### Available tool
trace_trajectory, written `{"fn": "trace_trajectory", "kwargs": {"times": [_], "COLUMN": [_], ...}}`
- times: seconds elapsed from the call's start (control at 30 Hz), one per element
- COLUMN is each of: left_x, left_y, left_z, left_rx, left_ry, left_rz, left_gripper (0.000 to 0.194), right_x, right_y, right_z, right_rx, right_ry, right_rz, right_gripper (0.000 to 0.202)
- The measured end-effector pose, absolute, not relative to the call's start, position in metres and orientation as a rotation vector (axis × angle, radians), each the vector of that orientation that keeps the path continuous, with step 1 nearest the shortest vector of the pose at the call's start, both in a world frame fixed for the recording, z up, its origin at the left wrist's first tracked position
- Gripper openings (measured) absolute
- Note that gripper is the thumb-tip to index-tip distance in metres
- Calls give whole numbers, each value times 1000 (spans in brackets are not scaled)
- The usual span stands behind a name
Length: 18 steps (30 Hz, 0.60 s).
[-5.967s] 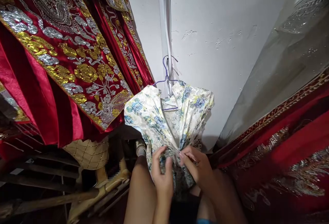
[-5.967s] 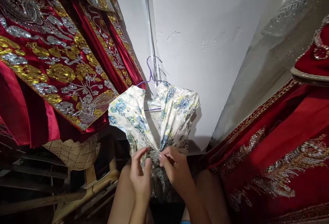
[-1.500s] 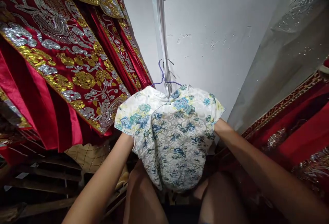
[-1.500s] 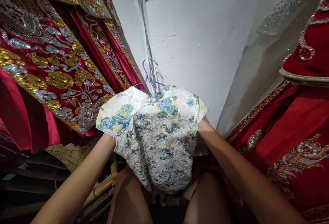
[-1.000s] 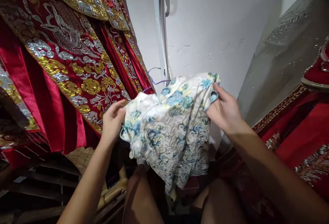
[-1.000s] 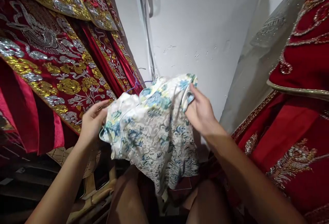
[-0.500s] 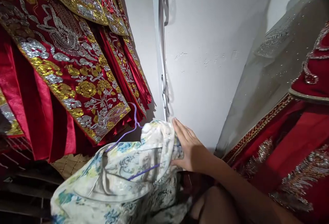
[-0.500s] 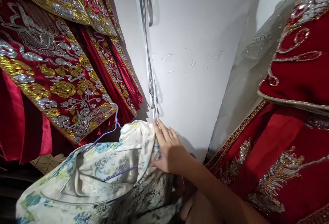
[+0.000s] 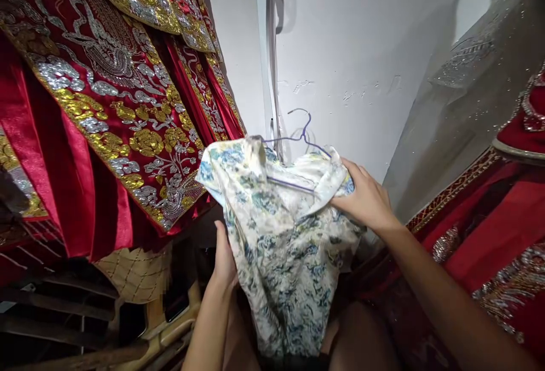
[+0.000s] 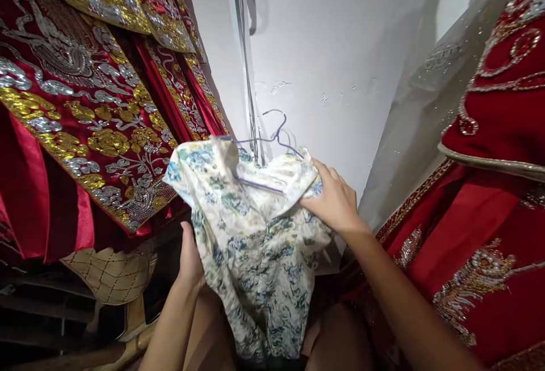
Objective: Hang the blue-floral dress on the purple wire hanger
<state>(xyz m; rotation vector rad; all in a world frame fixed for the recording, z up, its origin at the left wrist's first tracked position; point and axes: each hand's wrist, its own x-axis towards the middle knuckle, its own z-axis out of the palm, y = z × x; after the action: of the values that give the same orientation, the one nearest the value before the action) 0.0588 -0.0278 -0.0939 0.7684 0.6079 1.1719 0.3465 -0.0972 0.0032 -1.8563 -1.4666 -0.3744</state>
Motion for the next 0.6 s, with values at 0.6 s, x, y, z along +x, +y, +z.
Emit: {"fn": "trace_trajectory", "kwargs": {"times": [0.6], "left_x": [90], "left_y": [-113], "left_z": [-165], "left_rx": [891], "left_ry": [833], "left_rz": [1177], "left_gripper": [72], "right_x": [224], "right_y": [-173], "right_z": [-131], "right_rx": [-1245], "right_ry": [-1064], "right_rz": [594], "right_gripper": [24]}}
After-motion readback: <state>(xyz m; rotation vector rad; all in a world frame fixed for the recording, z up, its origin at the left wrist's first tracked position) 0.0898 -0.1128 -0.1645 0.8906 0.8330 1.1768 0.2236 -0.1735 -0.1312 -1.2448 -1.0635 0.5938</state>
